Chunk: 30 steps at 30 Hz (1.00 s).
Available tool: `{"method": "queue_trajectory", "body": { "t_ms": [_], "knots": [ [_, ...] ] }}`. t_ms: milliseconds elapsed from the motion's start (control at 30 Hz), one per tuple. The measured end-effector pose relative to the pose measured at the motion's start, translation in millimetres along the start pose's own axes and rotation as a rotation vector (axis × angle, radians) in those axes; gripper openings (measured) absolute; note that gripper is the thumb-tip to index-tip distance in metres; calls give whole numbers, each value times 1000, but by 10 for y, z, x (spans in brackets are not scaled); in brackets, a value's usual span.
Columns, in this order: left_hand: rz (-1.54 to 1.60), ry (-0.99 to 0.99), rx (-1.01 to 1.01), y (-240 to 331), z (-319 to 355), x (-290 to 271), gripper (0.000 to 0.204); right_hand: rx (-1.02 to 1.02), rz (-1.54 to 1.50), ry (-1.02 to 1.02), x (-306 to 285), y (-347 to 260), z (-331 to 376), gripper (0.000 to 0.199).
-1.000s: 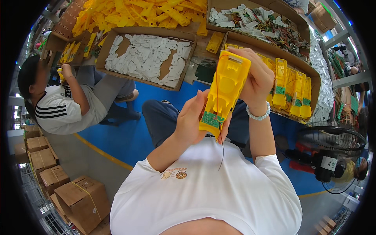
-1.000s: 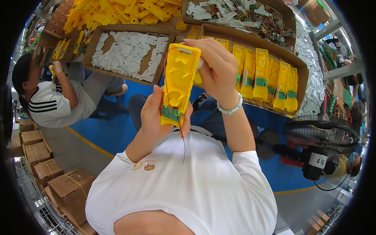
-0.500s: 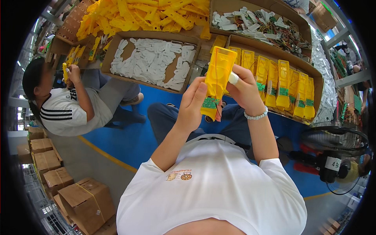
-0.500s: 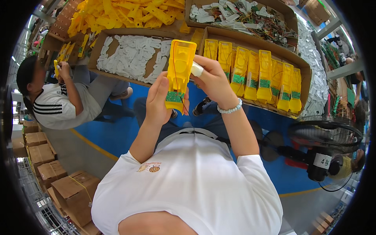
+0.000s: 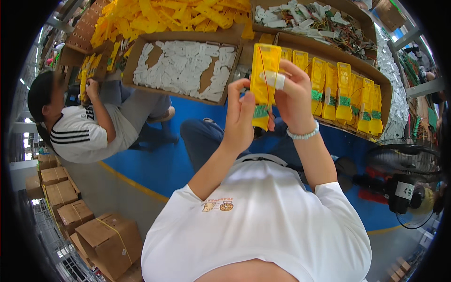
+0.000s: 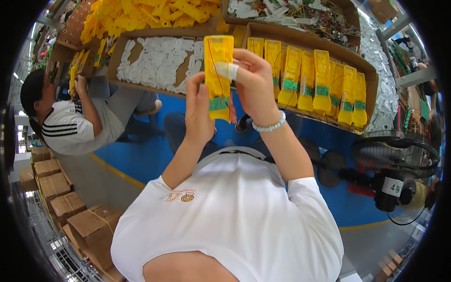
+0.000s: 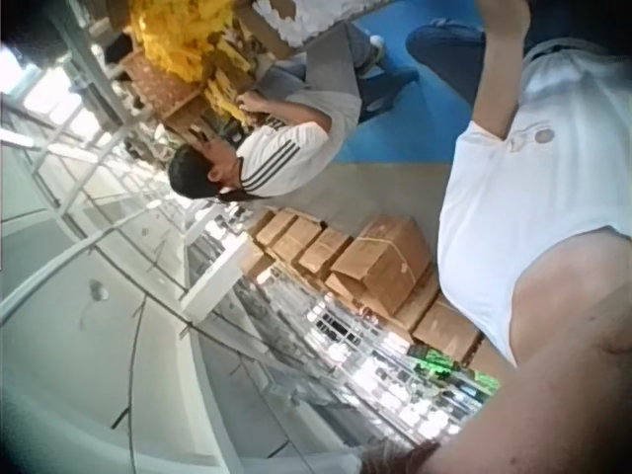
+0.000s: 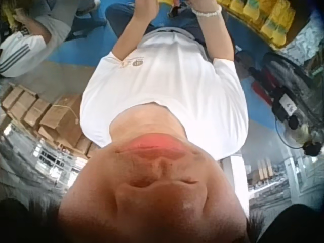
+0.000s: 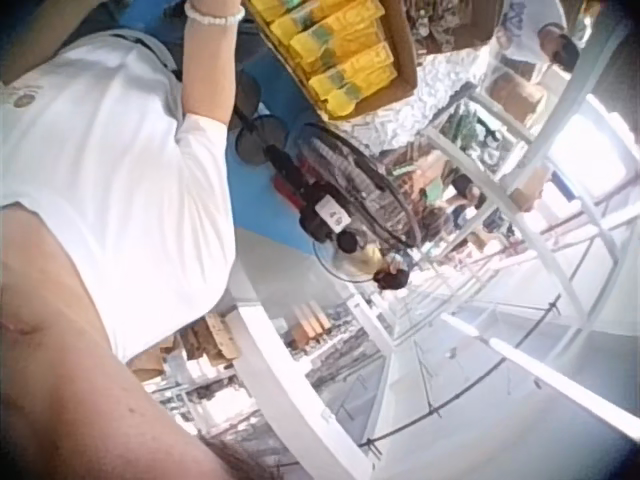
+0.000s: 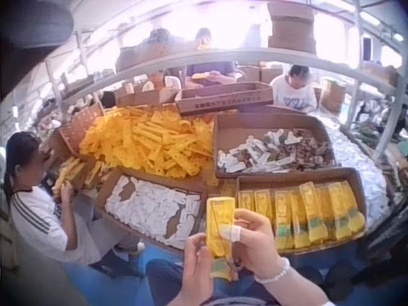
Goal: The person assembles small circuit boards into yellow plastic housings by hand.
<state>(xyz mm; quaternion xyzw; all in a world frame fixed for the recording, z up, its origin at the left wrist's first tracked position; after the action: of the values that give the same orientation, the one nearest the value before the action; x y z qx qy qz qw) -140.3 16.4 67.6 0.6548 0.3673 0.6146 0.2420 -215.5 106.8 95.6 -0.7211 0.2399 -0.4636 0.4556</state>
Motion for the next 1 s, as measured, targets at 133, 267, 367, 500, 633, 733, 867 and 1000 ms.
{"method": "queue_trajectory", "body": {
  "t_ms": [133,267,367,500,633,733,867,1000],
  "knots": [
    [201,29,-43,90,-97,-17,39,10,114,-39,-3,-29,-110,30],
    [283,56,-9,129,-138,-157,42,-102,402,-112,-94,-85,18,24],
    [269,145,57,148,-202,-230,40,-111,617,-208,70,-31,175,25],
    [284,128,49,223,-149,-218,37,158,352,-155,100,90,202,25],
    [336,18,14,214,-94,-213,34,145,479,-226,118,148,168,27],
    [316,95,21,242,-44,-389,37,79,632,-287,197,74,30,30],
    [316,216,55,303,109,-852,51,-12,933,-257,357,-103,-360,21],
    [428,329,93,392,371,-1347,50,-243,1265,-222,541,-73,-836,17]
  ]
}}
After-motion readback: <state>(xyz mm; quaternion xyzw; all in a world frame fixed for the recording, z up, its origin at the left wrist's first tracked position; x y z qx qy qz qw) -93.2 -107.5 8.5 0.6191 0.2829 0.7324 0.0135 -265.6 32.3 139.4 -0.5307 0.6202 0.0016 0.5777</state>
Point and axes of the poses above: each hand's wrist, its own z-axis away from the middle knuckle, its own x-axis out of the palm, y = z × x, the point moved 6 cm from there along -z, towards the middle knuckle, and after that the axes turned 10 degrees about z, right-handed, at the moved point
